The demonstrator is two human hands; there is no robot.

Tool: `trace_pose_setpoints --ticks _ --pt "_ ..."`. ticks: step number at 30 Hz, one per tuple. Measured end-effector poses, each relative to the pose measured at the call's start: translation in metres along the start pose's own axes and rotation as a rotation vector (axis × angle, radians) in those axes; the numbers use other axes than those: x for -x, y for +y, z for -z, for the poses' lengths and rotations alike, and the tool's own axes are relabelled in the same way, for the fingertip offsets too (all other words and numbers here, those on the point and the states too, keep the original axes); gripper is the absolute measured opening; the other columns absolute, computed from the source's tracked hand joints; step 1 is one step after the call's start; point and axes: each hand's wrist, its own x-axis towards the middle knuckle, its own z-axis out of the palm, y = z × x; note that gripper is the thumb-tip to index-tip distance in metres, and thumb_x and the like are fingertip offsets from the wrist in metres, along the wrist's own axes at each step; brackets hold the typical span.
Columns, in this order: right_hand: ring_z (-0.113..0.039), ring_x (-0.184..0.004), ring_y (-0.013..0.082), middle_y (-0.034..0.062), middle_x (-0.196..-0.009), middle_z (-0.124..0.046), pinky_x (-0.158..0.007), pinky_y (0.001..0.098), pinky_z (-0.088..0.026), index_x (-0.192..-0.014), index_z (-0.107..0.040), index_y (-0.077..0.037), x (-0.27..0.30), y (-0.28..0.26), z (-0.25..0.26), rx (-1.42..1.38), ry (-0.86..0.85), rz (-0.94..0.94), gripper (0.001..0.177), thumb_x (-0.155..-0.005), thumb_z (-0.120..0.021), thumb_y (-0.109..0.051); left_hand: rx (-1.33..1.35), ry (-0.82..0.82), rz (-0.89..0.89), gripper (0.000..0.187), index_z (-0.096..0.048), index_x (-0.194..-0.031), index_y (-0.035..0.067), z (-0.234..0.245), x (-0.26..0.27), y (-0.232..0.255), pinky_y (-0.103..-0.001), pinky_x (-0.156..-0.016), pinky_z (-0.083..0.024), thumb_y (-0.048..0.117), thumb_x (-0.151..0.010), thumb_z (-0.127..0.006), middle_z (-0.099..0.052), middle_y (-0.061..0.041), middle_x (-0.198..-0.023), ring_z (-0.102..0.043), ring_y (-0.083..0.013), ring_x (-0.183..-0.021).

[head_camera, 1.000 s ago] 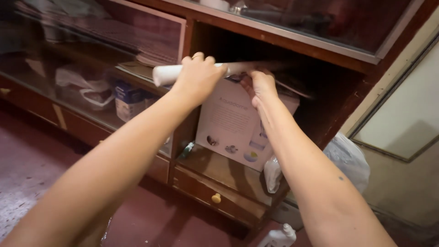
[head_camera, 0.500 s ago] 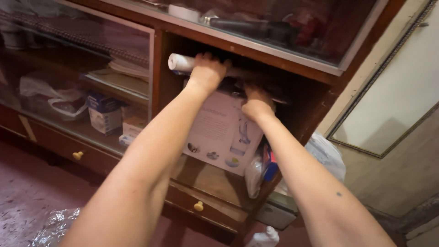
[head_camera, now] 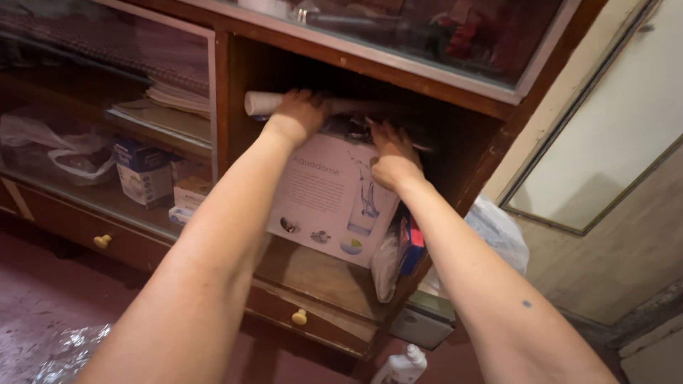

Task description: Organize supplies in a cabinet and clean surfaces in a bedroom and kitchen area.

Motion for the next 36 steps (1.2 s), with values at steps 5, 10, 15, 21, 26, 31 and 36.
trace_pose_setpoints --ticks 5,10,15,21,26,31,36 --pt "-0.023 -0.151 0.0397 0.0115 -0.163 -0.032 -0.119 0.0481 -0.027 -0.154 -0.04 -0.019 0.007 -0.008 -0.009 -0.075 0.277 0.087 0.074 -0.084 -0.062 -0.011 0.124 0.046 0.023 0.035 -0.061 -0.127 0.01 -0.011 -0.014 -0.004 -0.051 -0.107 -0.039 0.013 -0.094 -0.051 -0.066 -0.015 -0.127 -0.056 -0.0332 -0.122" --pt "-0.058 -0.119 0.0389 0.017 -0.126 -0.068 -0.105 0.0482 -0.047 -0.123 -0.069 -0.009 0.016 -0.042 -0.016 -0.209 0.586 0.266 0.031 -0.092 -0.07 -0.014 0.584 0.324 -0.209 0.057 -0.061 -0.129 0.005 0.062 0.045 0.013 -0.047 -0.105 -0.045 -0.005 -0.073 -0.055 -0.065 -0.02 -0.126 -0.056 -0.0435 -0.123" --pt "-0.07 -0.065 0.0278 0.0154 -0.079 -0.071 -0.063 0.0366 -0.053 -0.093 -0.069 -0.002 0.032 -0.098 -0.044 -0.712 0.48 0.365 0.02 -0.094 -0.073 -0.022 0.914 0.362 0.179 0.017 -0.073 -0.106 0.005 0.064 0.116 0.02 -0.045 -0.084 -0.055 0.004 -0.09 -0.066 -0.07 -0.02 -0.105 -0.067 -0.0408 -0.1" --pt "-0.07 -0.078 0.0298 0.0154 -0.089 -0.072 -0.072 0.0395 -0.053 -0.097 -0.072 -0.006 0.067 -0.157 -0.121 -0.783 0.091 0.497 0.016 -0.1 -0.066 -0.021 0.911 -0.014 0.844 0.048 -0.07 -0.088 0.001 0.055 0.236 0.014 -0.045 -0.079 -0.054 0.042 -0.105 -0.054 -0.073 -0.018 -0.085 -0.072 -0.0366 -0.086" --pt "-0.068 -0.096 0.0358 0.0152 -0.104 -0.074 -0.084 0.0439 -0.053 -0.109 -0.073 -0.008 0.12 -0.165 -0.196 -0.603 -0.113 0.652 0.021 -0.089 -0.07 -0.015 0.809 -0.313 0.882 0.053 -0.075 -0.085 0.008 0.009 0.339 0.032 -0.047 -0.084 -0.049 0.051 -0.103 -0.048 -0.074 -0.017 -0.086 -0.069 -0.0373 -0.09" --pt "-0.071 -0.106 0.0295 0.0117 -0.113 -0.076 -0.094 0.0393 -0.054 -0.115 -0.074 -0.011 0.172 -0.139 -0.249 -0.552 -0.57 0.507 0.028 -0.088 -0.071 -0.017 0.982 -0.26 1.037 0.041 -0.067 -0.097 0.003 -0.029 0.423 0.083 -0.046 -0.083 -0.054 0.037 -0.106 -0.047 -0.072 -0.018 -0.087 -0.071 -0.0389 -0.09" --pt "-0.069 -0.116 0.0256 0.0103 -0.123 -0.074 -0.101 0.0391 -0.052 -0.134 -0.065 -0.013 0.199 -0.112 -0.302 -0.557 -0.803 0.422 0.046 -0.088 -0.068 -0.013 0.94 -0.391 1.063 0.046 -0.052 -0.128 0.003 -0.105 0.474 0.155 -0.046 -0.098 -0.053 -0.007 -0.083 -0.05 -0.068 -0.022 -0.122 -0.066 -0.0379 -0.116"
